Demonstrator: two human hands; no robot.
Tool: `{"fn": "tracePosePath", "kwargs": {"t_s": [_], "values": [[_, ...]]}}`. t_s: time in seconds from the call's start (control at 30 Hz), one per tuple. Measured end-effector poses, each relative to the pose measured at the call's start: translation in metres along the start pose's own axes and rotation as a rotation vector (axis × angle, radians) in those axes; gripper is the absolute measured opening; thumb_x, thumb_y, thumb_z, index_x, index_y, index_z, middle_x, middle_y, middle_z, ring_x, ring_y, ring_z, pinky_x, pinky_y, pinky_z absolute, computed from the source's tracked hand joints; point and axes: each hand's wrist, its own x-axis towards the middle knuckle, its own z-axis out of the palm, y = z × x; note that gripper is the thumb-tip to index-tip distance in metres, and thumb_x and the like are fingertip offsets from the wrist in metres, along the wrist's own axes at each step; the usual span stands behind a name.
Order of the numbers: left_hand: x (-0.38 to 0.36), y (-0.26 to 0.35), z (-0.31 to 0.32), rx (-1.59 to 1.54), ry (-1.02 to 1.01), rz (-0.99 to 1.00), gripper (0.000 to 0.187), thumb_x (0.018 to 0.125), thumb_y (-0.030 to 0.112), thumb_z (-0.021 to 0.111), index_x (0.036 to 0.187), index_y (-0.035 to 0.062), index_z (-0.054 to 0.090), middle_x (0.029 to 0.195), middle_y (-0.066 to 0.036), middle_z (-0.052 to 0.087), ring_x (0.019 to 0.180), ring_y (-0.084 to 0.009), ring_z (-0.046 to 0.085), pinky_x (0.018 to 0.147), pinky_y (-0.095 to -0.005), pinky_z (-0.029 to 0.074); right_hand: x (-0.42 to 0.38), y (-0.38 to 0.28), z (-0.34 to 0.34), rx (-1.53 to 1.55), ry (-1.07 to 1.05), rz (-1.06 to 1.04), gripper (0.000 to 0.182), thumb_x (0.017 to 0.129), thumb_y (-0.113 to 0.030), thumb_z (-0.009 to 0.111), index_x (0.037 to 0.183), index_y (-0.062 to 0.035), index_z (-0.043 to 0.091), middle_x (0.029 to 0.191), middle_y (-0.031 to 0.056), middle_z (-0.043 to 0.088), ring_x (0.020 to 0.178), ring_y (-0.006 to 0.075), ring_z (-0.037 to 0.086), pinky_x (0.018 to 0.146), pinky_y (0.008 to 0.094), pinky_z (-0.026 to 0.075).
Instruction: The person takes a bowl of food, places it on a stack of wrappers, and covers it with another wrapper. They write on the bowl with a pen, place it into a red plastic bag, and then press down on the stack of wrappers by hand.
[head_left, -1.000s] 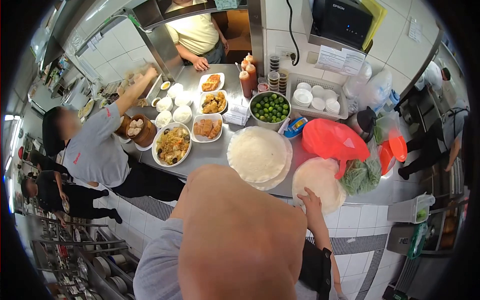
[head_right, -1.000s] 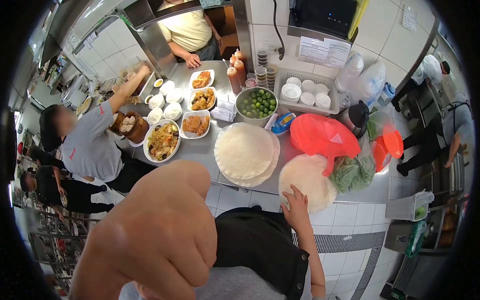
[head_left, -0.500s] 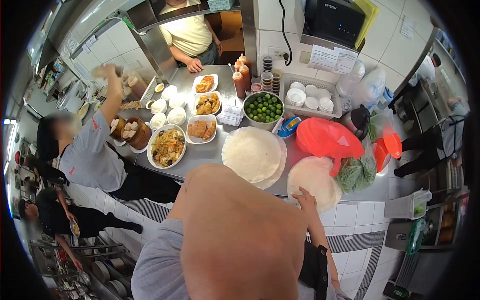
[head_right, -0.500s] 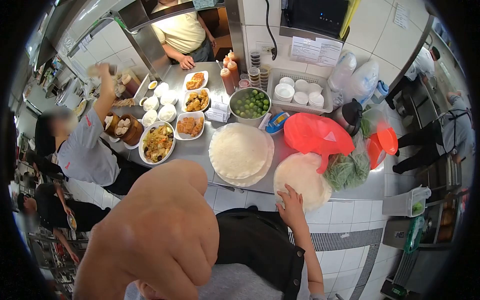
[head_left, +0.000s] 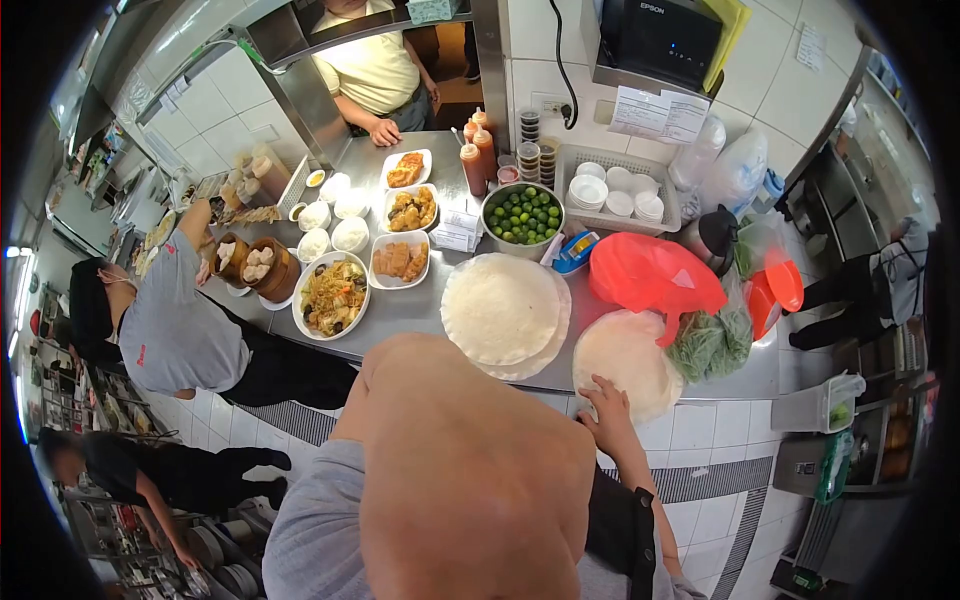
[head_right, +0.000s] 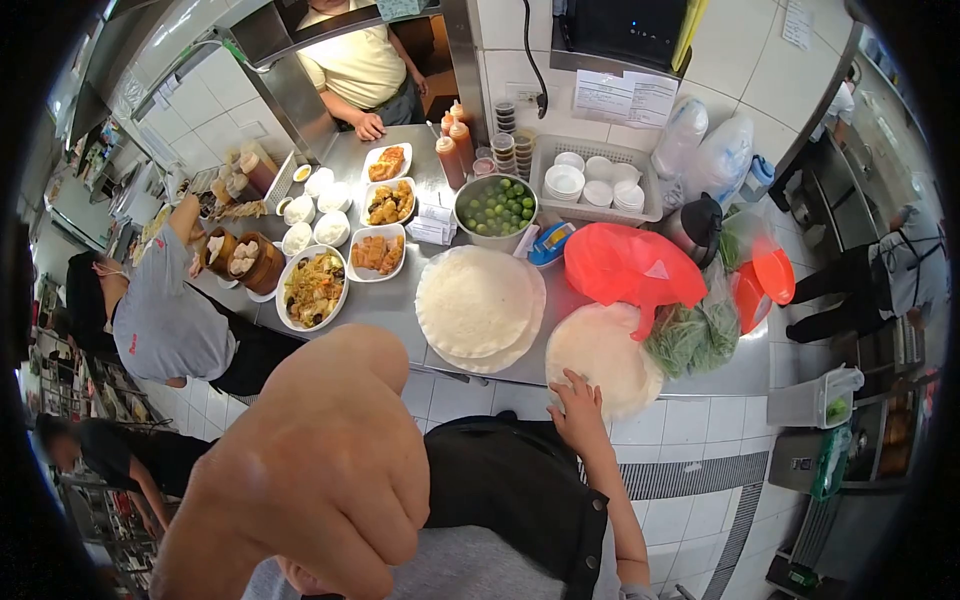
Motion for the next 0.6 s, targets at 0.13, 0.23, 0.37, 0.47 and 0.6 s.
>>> {"fn": "tracePosePath", "kwargs": {"t_s": [0.13,0.23,0.37,0.47,0.6], "values": [[-0.034,-0.005,-0.008,-0.01,0.064,0.034,0.022,0.073,-0.005,0.063,0.083,0.0137,0.061,0.058,0.002,0.038,0.039,-0.0063,0.033,0.034,-0.0206,0.023,0.001,-0.001,0.0,0.002,-0.018,0.005,0.041,0.084,-0.016,0.071,0.124,-0.0141,0.059,0.147,0.0123,0.041,0.138,0.0351,0.037,0.115,0.0608,0.02],[-0.054,-0.005,-0.025,-0.054,-0.07,-0.054,0.023,0.076,-0.014,0.063,0.074,0.0057,0.053,0.061,-0.005,0.052,0.04,-0.0165,0.044,0.035,-0.0291,0.034,0.003,-0.002,0.0,-0.002,-0.021,0.0,0.042,0.084,-0.015,0.071,0.124,-0.014,0.059,0.146,0.0124,0.042,0.138,0.0349,0.037,0.115,0.061,0.02],[-0.082,-0.023,-0.041,0.056,0.015,-0.242,0.028,0.084,-0.006,0.063,0.104,0.0119,0.057,0.059,-0.002,0.049,0.042,-0.012,0.042,0.042,-0.0256,0.031,0.004,-0.005,-0.006,0.009,-0.04,0.008,0.042,0.084,-0.016,0.071,0.124,-0.0137,0.06,0.147,0.012,0.041,0.138,0.0348,0.037,0.115,0.061,0.02],[-0.13,-0.044,-0.046,0.305,0.177,-0.691,0.019,0.088,0.003,0.065,0.102,0.003,0.052,0.055,0.001,0.047,0.046,-0.008,0.044,0.051,-0.0232,0.039,0.007,0.004,-0.011,0.025,-0.032,0.018,0.042,0.083,-0.015,0.07,0.124,-0.0131,0.06,0.147,0.0132,0.041,0.137,0.0356,0.037,0.115,0.0607,0.021],[-0.218,-0.104,-0.032,0.39,0.14,-1.428,0.039,0.089,0.02,0.068,0.118,0.0039,0.047,0.072,-0.008,0.061,0.068,-0.0182,0.06,0.061,-0.0356,0.047,0.036,0.038,-0.029,0.031,0.2,-0.023,0.042,0.082,-0.013,0.069,0.123,-0.0102,0.061,0.146,0.0161,0.041,0.135,0.0383,0.038,0.111,0.0592,0.027]]}}
